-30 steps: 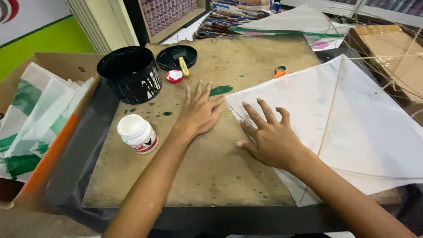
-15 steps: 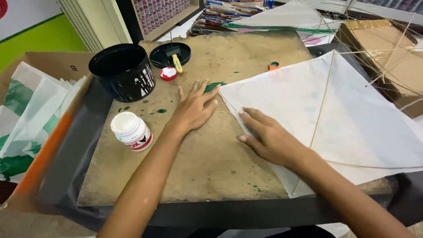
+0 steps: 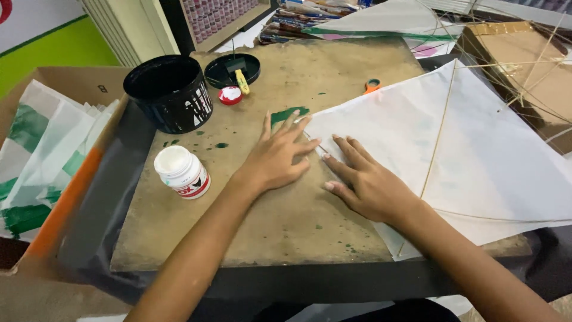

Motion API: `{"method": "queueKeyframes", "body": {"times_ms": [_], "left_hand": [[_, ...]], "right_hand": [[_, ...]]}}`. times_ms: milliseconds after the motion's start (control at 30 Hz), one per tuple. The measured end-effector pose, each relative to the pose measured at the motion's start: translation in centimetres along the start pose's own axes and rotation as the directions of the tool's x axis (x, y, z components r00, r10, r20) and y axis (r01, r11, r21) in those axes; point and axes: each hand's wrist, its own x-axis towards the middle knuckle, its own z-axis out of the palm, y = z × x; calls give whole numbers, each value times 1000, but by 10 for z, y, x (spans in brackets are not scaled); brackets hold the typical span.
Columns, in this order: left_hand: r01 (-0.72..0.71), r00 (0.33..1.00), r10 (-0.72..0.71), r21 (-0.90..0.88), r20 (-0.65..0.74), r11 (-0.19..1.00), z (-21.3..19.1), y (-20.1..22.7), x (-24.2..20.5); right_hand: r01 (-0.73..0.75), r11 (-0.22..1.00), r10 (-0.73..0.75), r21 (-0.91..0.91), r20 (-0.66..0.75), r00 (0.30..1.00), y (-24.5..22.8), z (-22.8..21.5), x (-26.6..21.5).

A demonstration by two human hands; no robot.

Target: Assembling a kite by folding paper edges over a bamboo frame and applying adhesive.

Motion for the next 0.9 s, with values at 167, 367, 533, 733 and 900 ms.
{"method": "queueKeyframes", "body": {"times_ms": [167,367,533,733,900], "left_hand": [[10,999,-14,77,43,997,8,6,1],[14,1000,-16,121,19,993,7,11,1],[39,999,-39,124,0,992,9,14,1],[77,997,-77,69,-8,995,15,9,2],[121,992,-117,-94,52,988,19,-3,3]], "right_hand": [[14,987,-9,-162,30,1000,-4,1,3],[90,921,-93,-380,9,996,1,8,3],[176,819,-227,-547,-27,973,-11,5,-4],[183,833,-213,-522,2,977,-17,-12,-27],[-31,999,28,42,63,998,-14,-34,-32]]}}
